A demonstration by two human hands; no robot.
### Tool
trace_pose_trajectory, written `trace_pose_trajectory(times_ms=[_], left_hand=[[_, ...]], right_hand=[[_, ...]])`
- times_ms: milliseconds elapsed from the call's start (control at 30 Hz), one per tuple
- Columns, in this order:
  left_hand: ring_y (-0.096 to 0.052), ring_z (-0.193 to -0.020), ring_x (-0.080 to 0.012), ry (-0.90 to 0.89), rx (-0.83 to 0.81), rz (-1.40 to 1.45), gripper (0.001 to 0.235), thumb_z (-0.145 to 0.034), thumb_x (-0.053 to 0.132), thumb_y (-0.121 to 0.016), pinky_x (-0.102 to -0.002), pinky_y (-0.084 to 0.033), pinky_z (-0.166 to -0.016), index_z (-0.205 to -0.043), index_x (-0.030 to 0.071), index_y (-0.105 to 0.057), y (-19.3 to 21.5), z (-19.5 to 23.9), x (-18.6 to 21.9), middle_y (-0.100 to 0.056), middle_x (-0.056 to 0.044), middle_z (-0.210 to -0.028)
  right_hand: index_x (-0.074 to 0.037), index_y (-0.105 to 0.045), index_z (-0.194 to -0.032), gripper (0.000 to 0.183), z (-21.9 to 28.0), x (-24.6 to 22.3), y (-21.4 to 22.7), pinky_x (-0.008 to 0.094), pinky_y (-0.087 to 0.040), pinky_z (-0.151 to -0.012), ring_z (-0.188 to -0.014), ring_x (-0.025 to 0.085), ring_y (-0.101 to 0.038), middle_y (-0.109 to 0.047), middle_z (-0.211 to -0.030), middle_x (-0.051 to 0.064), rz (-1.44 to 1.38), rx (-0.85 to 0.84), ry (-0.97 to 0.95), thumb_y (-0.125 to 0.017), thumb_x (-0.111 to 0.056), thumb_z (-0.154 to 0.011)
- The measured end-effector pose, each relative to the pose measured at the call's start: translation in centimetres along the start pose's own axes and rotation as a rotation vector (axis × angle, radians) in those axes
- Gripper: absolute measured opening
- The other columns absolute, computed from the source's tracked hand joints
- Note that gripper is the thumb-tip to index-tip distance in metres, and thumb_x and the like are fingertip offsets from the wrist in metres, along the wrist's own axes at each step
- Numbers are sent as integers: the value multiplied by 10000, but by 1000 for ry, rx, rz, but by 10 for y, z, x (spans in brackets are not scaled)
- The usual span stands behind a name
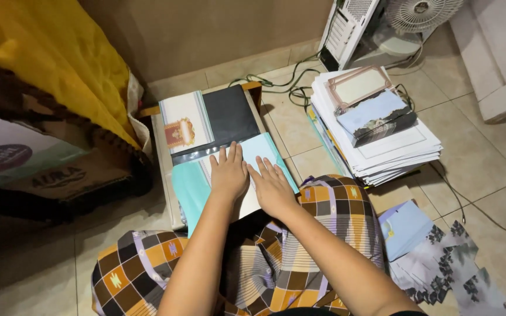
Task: Folding light blue paper sheets and organizing them into a folder while sitting on the floor.
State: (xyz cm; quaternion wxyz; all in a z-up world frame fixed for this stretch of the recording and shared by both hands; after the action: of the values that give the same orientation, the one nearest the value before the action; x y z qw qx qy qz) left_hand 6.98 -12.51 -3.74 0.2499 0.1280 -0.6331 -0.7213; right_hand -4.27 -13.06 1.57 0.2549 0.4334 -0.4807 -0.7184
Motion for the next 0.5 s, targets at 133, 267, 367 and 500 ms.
trace_pose_trajectory(times_ms=[133, 267, 367, 500], left_hand=[[-142, -1569, -304, -4, 4, 59, 595, -1066, 315, -182, -559, -132, -1222, -1620, 110, -260, 14, 13, 1, -193, -64, -1714], [-178, -1568, -295, 23, 74, 126, 590, -1057, 297, -209, -510, -127, -1237, -1599, 83, -303, 24, 19, -5, -237, -111, -1698], [-238, -1550, -293, 55, 133, 157, 578, -1056, 264, -220, -490, -151, -1232, -1582, 47, -323, 27, 18, -10, -287, -143, -1674], [-283, -1534, -287, 43, 146, 155, 574, -1050, 237, -241, -496, -170, -1231, -1579, 30, -324, 22, 16, -12, -326, -146, -1655]], right_hand=[[-99, -354, -1579, 540, -1, 3, -1, 501, -99, -1240, -1558, 344, -169, -222, -1668, 219, 6, 44, 27, -284, -87, -1044], [-98, -376, -1571, 540, 1, 7, -19, 513, -128, -1236, -1545, 329, -224, -312, -1641, 188, 44, 67, 138, -299, -84, -1036], [-140, -372, -1579, 581, 10, 13, -33, 507, -160, -1237, -1537, 292, -259, -344, -1641, 109, 3, 68, 245, -334, -58, -1004], [-168, -356, -1591, 646, 11, 12, -29, 504, -165, -1245, -1541, 280, -253, -326, -1658, 50, -73, -14, 238, -317, 2, -969]])
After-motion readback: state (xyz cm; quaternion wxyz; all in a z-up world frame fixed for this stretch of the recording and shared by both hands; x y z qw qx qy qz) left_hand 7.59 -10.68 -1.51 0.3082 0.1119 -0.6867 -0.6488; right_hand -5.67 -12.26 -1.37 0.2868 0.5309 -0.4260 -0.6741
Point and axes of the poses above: each hand's wrist, its own z-axis away from the middle knuckle, its own y-axis out of the back of the hand, x = y × z, the point moved 10 cm from there along -z, towards the middle knuckle
